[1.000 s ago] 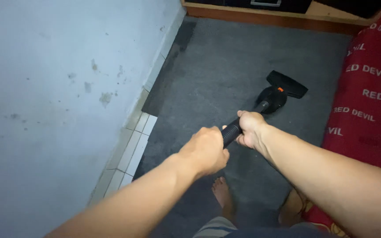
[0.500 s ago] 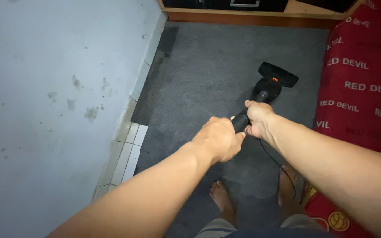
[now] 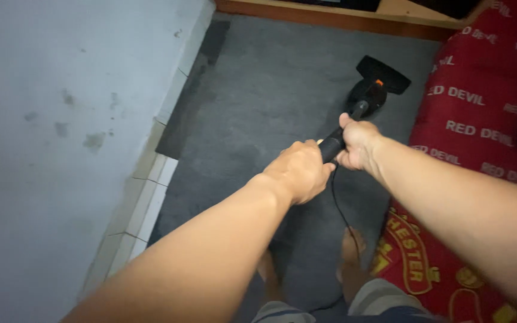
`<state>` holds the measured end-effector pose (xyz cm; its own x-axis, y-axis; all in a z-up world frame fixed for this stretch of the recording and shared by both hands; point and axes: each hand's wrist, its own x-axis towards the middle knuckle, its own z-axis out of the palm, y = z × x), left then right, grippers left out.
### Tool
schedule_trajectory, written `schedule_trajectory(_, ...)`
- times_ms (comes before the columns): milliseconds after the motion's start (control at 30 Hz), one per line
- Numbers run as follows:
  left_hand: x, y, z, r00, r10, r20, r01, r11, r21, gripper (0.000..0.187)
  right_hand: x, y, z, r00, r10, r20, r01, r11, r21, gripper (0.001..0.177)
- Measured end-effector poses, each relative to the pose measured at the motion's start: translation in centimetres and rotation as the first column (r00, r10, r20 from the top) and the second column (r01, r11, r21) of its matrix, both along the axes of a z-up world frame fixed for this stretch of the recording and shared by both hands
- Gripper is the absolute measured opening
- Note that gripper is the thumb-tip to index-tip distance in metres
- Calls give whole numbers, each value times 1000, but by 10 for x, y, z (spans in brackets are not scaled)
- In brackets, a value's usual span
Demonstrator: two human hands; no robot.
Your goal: The person attaches the handle to a vacuum cleaner and vacuums the floor.
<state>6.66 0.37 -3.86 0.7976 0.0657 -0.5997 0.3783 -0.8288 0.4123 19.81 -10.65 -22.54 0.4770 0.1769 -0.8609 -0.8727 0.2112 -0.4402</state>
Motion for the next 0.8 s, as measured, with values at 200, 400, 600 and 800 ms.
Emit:
schedule_trajectory(200,35,-41,-14,995,40,97,-37,998,-41,44,27,-45,36,997,55,48,-60,994,93,40)
schedule_trajectory(400,34,-46,-6,997,71,43,-69,997,-34,44,33,-46,17,992,126,19,-128,985,113,34)
schedule_trajectory(600,2,-35,8,995,100,8,-99,993,-67,43,2,-35,19,987,158,-12,-157,984,82,30)
schedule_trajectory(800,-50,25,26,999,6,-32,-5,1000,12,42,-56,24,38,987,145,-67,-140,987,79,31)
